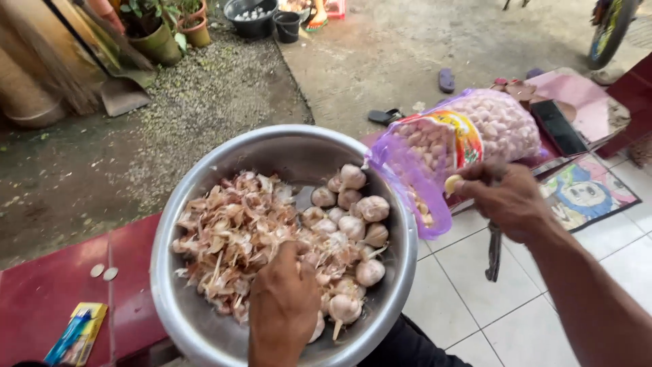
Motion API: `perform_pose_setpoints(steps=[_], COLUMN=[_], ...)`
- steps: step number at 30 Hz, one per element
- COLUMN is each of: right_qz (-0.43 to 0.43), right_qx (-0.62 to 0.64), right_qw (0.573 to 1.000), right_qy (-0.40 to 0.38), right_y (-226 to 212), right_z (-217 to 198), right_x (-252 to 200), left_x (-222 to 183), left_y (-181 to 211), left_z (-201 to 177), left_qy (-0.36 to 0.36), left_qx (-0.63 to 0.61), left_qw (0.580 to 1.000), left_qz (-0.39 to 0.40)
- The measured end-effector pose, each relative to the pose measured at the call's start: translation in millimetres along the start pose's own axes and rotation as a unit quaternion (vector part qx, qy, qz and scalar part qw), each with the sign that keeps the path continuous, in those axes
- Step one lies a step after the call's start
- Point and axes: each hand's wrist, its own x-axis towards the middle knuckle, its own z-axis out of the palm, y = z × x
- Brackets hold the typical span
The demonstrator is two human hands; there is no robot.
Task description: Peeling garlic bulbs using a knife to trim the ends and hands to remove the skin.
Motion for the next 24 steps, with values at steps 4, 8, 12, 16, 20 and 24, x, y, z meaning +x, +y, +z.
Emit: perform_pose_setpoints(steps=[4, 8, 12, 16, 20, 24], right_qz=[0.063, 0.038, -0.078, -0.061, -0.120, -0.110], right_qx=[0.018, -0.059, 0.223, 0.171, 0.039, 0.089], right_qw=[0.998, 0.995, 0.932, 0.927, 0.934, 0.950], right_qy=[-0.014, -0.074, -0.274, -0.328, -0.334, -0.278], right_y=[-5.3, -37.5, 3.9, -18.9, -50.4, -42.1], right_z=[21.6, 29.1, 12.5, 37.6, 85.3, 122.3], right_x=[4.8, 2.8, 38.6, -29.7, -87.7, -96.1], left_x=[3.5, 4.6, 1.0, -19.7, -19.8, -19.4], left_y=[-2.3, -8.2, -22.2, -6.1, -0.6, -5.4], left_z=[2.0, 2.0, -1.6, -17.4, -15.8, -9.9], left_qy=[0.012, 0.004, 0.085, 0.043, 0.032, 0.098], left_qx=[0.024, -0.077, -0.156, -0.222, -0.355, -0.412], left_qw=[1.000, 0.997, 0.974, 0.966, 0.915, 0.873], left_qz=[-0.004, 0.017, 0.139, 0.126, 0.192, 0.241])
